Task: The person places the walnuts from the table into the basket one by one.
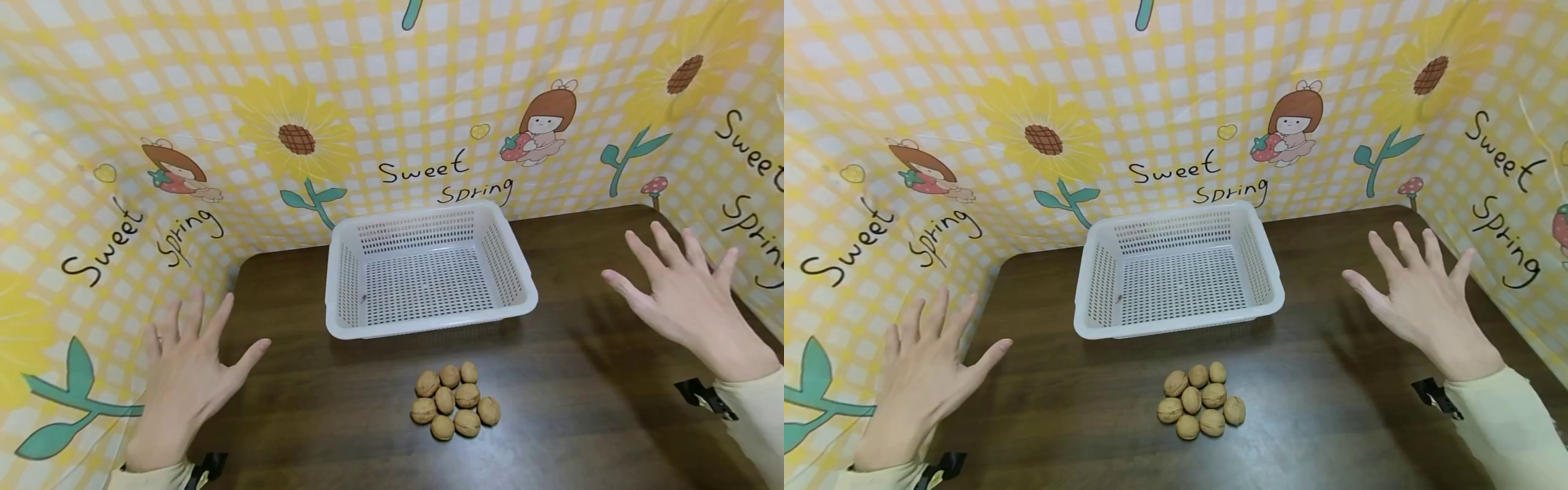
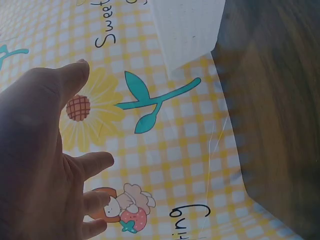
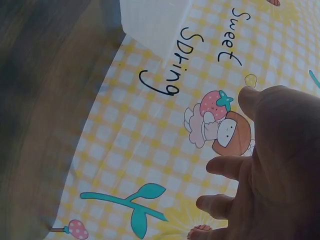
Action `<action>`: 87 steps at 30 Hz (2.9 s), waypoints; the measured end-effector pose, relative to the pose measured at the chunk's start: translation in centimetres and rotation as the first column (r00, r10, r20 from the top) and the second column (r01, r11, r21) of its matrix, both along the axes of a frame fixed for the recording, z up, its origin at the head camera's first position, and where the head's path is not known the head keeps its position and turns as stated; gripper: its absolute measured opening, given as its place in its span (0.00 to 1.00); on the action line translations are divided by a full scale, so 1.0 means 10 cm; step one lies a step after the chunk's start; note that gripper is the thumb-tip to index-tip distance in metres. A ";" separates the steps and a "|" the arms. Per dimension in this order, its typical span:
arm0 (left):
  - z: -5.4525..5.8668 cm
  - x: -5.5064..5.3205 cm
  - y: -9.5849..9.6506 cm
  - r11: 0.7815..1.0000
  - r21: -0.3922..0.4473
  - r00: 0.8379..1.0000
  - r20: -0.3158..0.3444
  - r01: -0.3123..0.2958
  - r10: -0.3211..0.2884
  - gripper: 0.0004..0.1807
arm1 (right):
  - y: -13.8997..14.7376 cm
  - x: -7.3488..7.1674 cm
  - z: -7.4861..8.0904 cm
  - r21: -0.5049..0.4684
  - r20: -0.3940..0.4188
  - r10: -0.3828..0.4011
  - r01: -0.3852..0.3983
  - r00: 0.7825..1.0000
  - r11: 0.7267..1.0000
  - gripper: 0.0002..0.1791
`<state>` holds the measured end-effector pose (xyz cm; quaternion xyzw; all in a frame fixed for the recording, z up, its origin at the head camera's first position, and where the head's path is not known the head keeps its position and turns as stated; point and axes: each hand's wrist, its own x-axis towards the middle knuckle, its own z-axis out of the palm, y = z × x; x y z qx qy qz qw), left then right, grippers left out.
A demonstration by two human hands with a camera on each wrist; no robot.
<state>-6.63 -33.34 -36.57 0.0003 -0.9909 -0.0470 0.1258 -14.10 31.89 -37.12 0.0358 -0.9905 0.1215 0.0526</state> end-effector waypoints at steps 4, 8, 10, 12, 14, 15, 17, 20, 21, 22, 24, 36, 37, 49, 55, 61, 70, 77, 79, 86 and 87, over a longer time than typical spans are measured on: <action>-0.03 -0.02 0.05 1.000 0.008 1.000 0.000 0.025 -0.025 0.52 | -0.06 0.03 0.01 0.019 -0.018 0.007 -0.007 1.000 1.000 0.49; -0.07 -0.05 0.12 0.997 0.053 0.998 -0.004 0.063 -0.063 0.50 | -0.15 0.06 0.00 0.021 -0.042 0.052 -0.052 0.998 0.998 0.48; -0.09 -0.06 0.17 0.994 0.070 0.996 -0.003 0.087 -0.087 0.48 | -0.20 0.07 -0.02 -0.016 -0.044 0.106 -0.106 0.993 0.994 0.46; -0.11 -0.07 0.23 0.990 0.093 0.994 -0.004 0.110 -0.110 0.47 | -0.26 0.09 -0.03 -0.071 -0.033 0.156 -0.158 0.987 0.985 0.45; -0.13 -0.07 0.29 0.984 0.116 0.991 -0.007 0.137 -0.137 0.45 | -0.30 0.12 -0.05 -0.122 -0.014 0.202 -0.202 0.979 0.972 0.43; -0.15 -0.08 0.32 0.979 0.131 0.988 -0.013 0.153 -0.153 0.45 | -0.33 0.14 -0.06 -0.139 -0.006 0.221 -0.219 0.975 0.966 0.43; -0.19 -0.07 0.39 0.967 0.175 0.983 -0.033 0.183 -0.180 0.43 | -0.38 0.16 -0.09 -0.155 0.007 0.252 -0.247 0.968 0.956 0.41; -0.25 -0.05 0.48 0.943 0.242 0.973 -0.076 0.228 -0.216 0.41 | -0.46 0.21 -0.14 -0.177 -0.029 0.294 -0.294 0.955 0.939 0.34; -0.27 -0.04 0.51 0.935 0.261 0.970 -0.094 0.242 -0.224 0.40 | -0.48 0.22 -0.16 -0.186 -0.056 0.304 -0.309 0.951 0.933 0.31; -0.29 -0.03 0.53 0.928 0.276 0.967 -0.111 0.252 -0.230 0.39 | -0.50 0.24 -0.18 -0.200 -0.086 0.313 -0.325 0.946 0.924 0.27; -0.34 -0.03 0.58 0.913 0.301 0.959 -0.150 0.275 -0.240 0.37 | -0.55 0.28 -0.24 -0.227 -0.167 0.327 -0.359 0.930 0.905 0.18; -0.42 -0.14 0.82 0.879 0.321 0.930 -0.223 0.353 -0.293 0.25 | -0.96 0.41 -0.63 -0.486 -0.099 0.527 -0.503 0.844 0.715 0.09; -0.41 -0.15 0.84 0.880 0.318 0.930 -0.216 0.354 -0.296 0.24 | -1.00 0.42 -0.68 -0.504 -0.090 0.552 -0.516 0.829 0.693 0.09; -0.49 -0.21 1.02 0.888 0.287 0.929 -0.201 0.359 -0.311 0.20 | -1.27 0.53 -1.03 -0.597 -0.124 0.745 -0.650 0.655 0.471 0.10; -0.56 -0.25 1.08 0.888 0.277 0.926 -0.193 0.368 -0.324 0.19 | -1.30 0.57 -1.11 -0.614 -0.090 0.761 -0.637 0.643 0.466 0.11; -0.62 -0.27 1.11 0.885 0.261 0.917 -0.221 0.385 -0.334 0.15 | -1.33 0.57 -1.15 -0.607 -0.037 0.776 -0.631 0.630 0.483 0.13; -0.62 -0.31 1.12 0.880 0.233 0.897 -0.269 0.414 -0.351 0.08 | -1.35 0.54 -1.16 -0.583 -0.022 0.800 -0.658 0.600 0.477 0.16; -0.62 -0.32 1.11 0.874 0.256 0.898 -0.275 0.413 -0.344 0.07 | -1.35 0.51 -1.16 -0.567 0.004 0.805 -0.662 0.593 0.491 0.16; -0.62 -0.32 1.11 0.874 0.261 0.900 -0.269 0.411 -0.342 0.07 | -1.36 0.51 -1.15 -0.564 0.009 0.806 -0.663 0.592 0.493 0.16; -0.61 -0.33 1.14 0.879 0.262 0.910 -0.235 0.398 -0.342 0.08 | -1.37 0.52 -1.04 -0.564 0.020 0.813 -0.665 0.581 0.489 0.14; -0.61 -0.33 1.14 0.879 0.263 0.911 -0.231 0.398 -0.343 0.08 | -1.37 0.52 -1.00 -0.570 0.017 0.818 -0.667 0.575 0.481 0.14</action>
